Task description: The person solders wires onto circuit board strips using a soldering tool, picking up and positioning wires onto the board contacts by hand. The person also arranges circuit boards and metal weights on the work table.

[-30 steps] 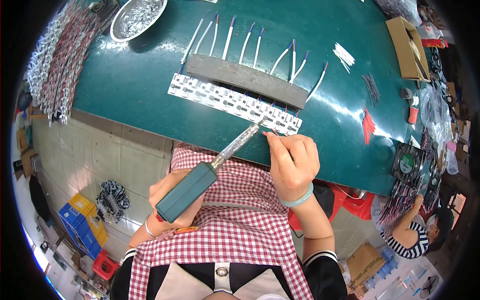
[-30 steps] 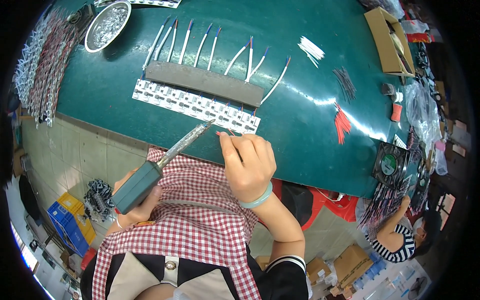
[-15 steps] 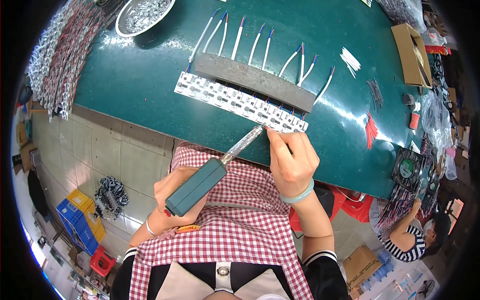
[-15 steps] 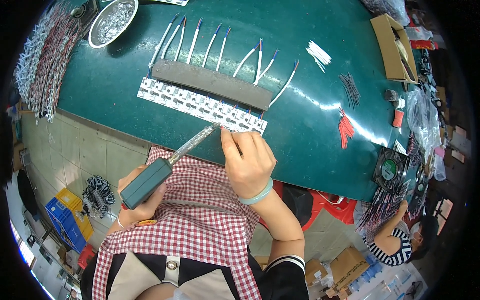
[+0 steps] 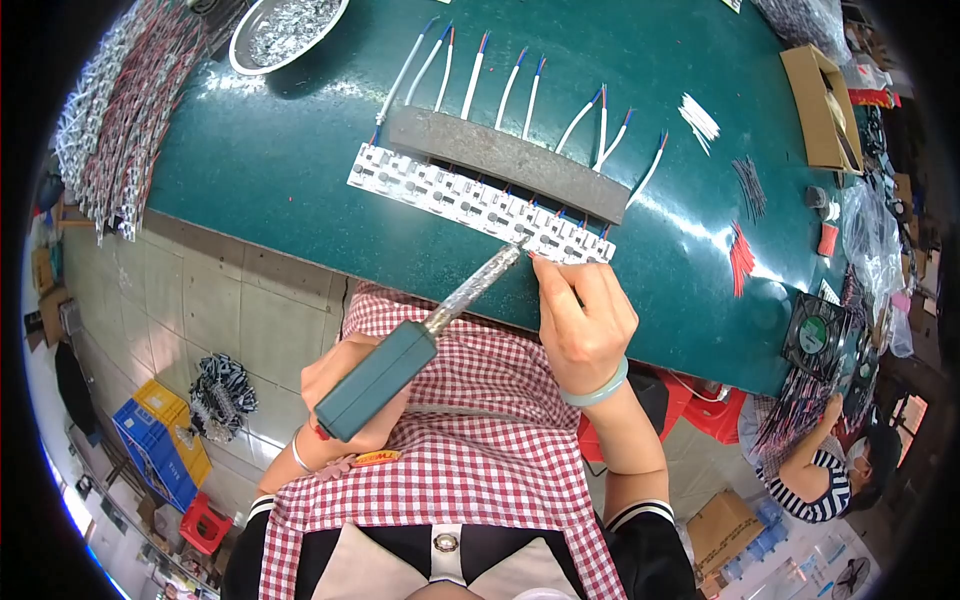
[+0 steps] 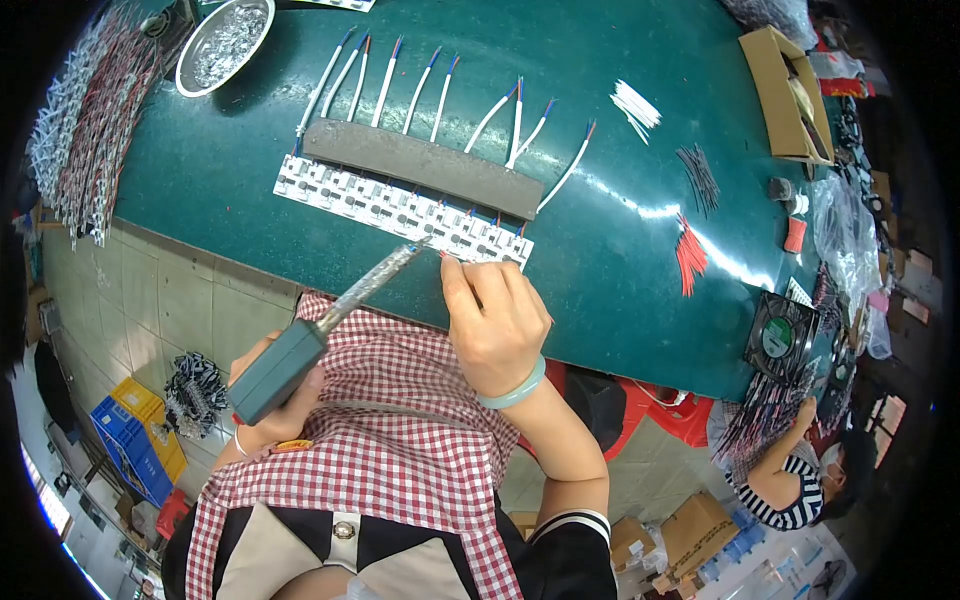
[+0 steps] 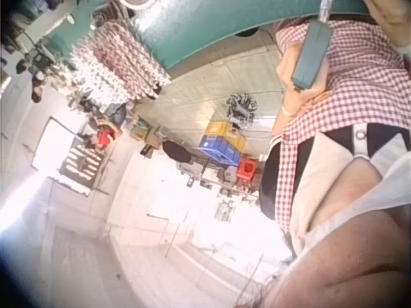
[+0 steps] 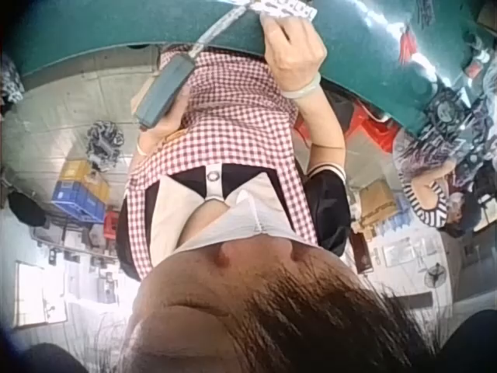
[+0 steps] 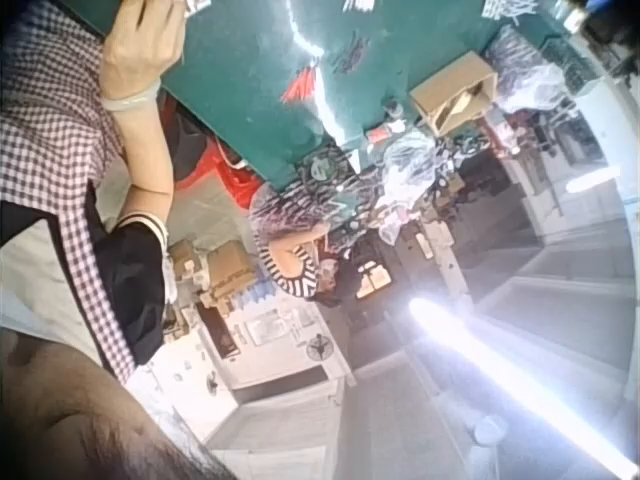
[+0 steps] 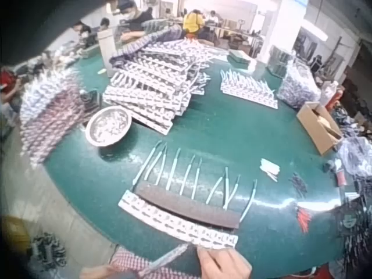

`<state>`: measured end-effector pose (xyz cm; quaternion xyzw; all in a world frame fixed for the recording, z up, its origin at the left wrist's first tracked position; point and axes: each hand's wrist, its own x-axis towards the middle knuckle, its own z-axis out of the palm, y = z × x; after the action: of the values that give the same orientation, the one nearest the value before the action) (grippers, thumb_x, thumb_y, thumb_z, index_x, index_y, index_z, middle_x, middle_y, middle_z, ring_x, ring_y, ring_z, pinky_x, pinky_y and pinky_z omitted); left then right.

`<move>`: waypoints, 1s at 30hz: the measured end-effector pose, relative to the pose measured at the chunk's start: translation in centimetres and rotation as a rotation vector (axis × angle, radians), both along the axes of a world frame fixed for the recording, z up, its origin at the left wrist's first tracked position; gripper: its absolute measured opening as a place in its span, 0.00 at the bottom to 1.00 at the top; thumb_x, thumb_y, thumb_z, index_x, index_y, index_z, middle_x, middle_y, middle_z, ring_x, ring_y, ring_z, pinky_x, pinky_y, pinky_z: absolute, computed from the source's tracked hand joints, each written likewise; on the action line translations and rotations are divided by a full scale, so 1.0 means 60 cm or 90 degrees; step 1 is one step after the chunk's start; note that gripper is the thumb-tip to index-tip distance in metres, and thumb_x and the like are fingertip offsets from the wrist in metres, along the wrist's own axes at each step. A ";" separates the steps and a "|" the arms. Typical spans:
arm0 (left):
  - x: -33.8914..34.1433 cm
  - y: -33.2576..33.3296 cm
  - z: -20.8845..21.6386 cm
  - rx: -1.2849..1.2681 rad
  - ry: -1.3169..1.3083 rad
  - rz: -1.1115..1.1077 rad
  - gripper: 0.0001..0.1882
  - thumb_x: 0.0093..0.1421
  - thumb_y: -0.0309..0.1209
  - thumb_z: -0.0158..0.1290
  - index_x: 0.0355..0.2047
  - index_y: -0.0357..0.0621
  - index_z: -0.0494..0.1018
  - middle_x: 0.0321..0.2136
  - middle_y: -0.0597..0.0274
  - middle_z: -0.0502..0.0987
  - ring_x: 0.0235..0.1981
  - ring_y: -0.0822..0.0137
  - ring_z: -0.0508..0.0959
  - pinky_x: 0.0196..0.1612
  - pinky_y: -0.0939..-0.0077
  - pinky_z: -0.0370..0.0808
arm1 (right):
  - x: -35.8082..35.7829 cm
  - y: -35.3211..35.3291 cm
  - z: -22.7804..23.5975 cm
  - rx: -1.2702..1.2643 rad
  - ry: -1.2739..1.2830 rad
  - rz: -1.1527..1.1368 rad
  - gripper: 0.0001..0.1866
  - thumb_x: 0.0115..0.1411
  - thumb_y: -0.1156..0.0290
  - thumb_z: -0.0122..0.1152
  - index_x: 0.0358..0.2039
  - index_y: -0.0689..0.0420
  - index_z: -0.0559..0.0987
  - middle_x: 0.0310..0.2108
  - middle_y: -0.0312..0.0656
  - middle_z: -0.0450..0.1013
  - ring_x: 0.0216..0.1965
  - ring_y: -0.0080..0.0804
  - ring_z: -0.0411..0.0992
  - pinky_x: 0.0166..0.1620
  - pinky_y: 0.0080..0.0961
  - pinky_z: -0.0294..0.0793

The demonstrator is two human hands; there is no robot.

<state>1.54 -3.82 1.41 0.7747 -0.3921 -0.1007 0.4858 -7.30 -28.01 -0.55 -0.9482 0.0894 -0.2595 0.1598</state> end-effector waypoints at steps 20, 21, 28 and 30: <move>0.005 0.009 0.004 0.019 -0.007 0.041 0.12 0.47 0.17 0.61 0.35 0.29 0.79 0.29 0.49 0.78 0.26 0.56 0.80 0.29 0.70 0.75 | 0.025 0.024 -0.010 0.072 -0.045 -0.007 0.14 0.44 0.88 0.71 0.34 0.63 0.84 0.24 0.39 0.69 0.25 0.33 0.71 0.27 0.27 0.70; 0.006 0.008 0.005 0.013 0.002 0.037 0.12 0.46 0.17 0.61 0.34 0.29 0.79 0.28 0.49 0.78 0.26 0.56 0.81 0.29 0.69 0.76 | 0.026 0.024 -0.010 0.071 -0.043 -0.005 0.14 0.44 0.88 0.71 0.34 0.63 0.84 0.24 0.39 0.69 0.25 0.33 0.71 0.27 0.27 0.70; 0.006 0.012 -0.013 -0.011 0.054 0.039 0.11 0.46 0.17 0.62 0.32 0.29 0.78 0.27 0.50 0.77 0.25 0.57 0.80 0.29 0.70 0.76 | 0.027 0.021 -0.012 0.045 -0.031 -0.007 0.11 0.48 0.82 0.69 0.34 0.60 0.83 0.24 0.38 0.69 0.24 0.32 0.71 0.26 0.27 0.69; 0.008 0.011 -0.005 0.002 0.057 0.030 0.10 0.46 0.17 0.62 0.31 0.29 0.78 0.27 0.50 0.77 0.25 0.57 0.80 0.28 0.70 0.75 | 0.029 0.022 -0.011 0.043 -0.029 -0.007 0.11 0.48 0.81 0.69 0.34 0.60 0.83 0.24 0.38 0.69 0.24 0.32 0.70 0.25 0.27 0.69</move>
<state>2.02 -3.16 1.08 0.7795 -0.3512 -0.1243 0.5035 -5.57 -26.72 -1.23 -0.9357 0.0993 -0.2788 0.1920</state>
